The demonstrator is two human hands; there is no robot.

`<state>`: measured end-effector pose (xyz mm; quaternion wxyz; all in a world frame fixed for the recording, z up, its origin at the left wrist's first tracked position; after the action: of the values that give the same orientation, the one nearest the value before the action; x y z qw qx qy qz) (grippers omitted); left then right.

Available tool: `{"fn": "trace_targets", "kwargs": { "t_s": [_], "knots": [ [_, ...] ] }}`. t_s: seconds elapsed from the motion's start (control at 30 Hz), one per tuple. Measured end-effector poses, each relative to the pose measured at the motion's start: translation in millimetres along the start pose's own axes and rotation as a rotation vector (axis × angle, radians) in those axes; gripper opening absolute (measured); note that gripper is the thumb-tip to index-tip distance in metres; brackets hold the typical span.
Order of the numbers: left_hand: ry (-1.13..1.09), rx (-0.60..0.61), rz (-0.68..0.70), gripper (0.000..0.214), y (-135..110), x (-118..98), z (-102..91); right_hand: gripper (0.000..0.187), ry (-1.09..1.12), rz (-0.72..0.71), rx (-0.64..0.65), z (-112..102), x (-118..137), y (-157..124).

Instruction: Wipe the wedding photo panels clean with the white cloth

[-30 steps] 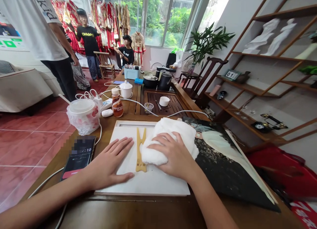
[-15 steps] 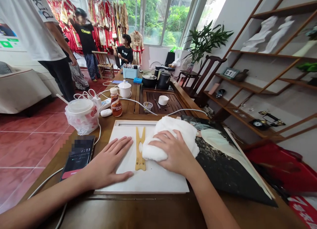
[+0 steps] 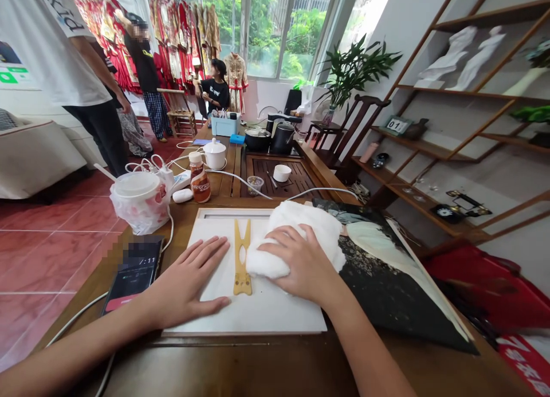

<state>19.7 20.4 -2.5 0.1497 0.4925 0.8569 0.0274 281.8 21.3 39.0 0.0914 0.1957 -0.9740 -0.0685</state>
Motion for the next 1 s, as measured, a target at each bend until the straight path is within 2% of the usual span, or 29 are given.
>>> {"fn": "trace_targets", "kwargs": {
  "t_s": [0.1, 0.3, 0.37, 0.57, 0.67, 0.83, 0.9, 1.0],
  "knots": [
    [-0.001, 0.007, -0.002, 0.090, -0.2, -0.1, 0.0, 0.037, 0.006, 0.003, 0.001, 0.1, 0.9, -0.8],
    [0.020, 0.011, 0.005, 0.087, 0.5, 0.5, -0.3, 0.047, 0.051, -0.162, 0.125, 4.9, 37.5, -6.2],
    [0.019, 0.023, -0.002, 0.087, 1.0, 0.2, -1.0, 0.047, 0.057, -0.154, 0.122, 4.2, 35.0, -5.8],
    [0.003, 0.018, -0.010, 0.089, 1.1, -0.8, -1.6, 0.038, 0.019, 0.016, -0.003, -0.1, 0.6, -1.3],
    [0.011, 0.027, -0.011, 0.090, 0.8, -0.2, -0.3, 0.039, 0.026, -0.003, 0.015, 1.2, 7.7, -2.6],
    [0.039, 0.062, -0.004, 0.087, 0.5, 0.5, 0.1, 0.045, 0.043, -0.163, 0.112, 5.9, 38.3, -7.7],
    [0.038, 0.062, -0.005, 0.087, 0.4, 0.2, -0.7, 0.045, 0.043, -0.165, 0.115, 5.5, 37.8, -7.6],
    [0.027, 0.058, -0.017, 0.090, 0.7, -0.5, -1.8, 0.042, 0.031, -0.068, 0.062, 2.5, 20.8, -4.6]
  ]
}}
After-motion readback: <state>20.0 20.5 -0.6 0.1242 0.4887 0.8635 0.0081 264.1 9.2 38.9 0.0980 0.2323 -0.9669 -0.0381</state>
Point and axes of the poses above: each hand's wrist, its own y-axis towards the middle knuckle, its own z-axis out of the palm, x = y × z, the point moved 1 cm from there along y, towards the middle knuckle, and after that the axes turned 13 degrees about z, right-handed, at the moved point
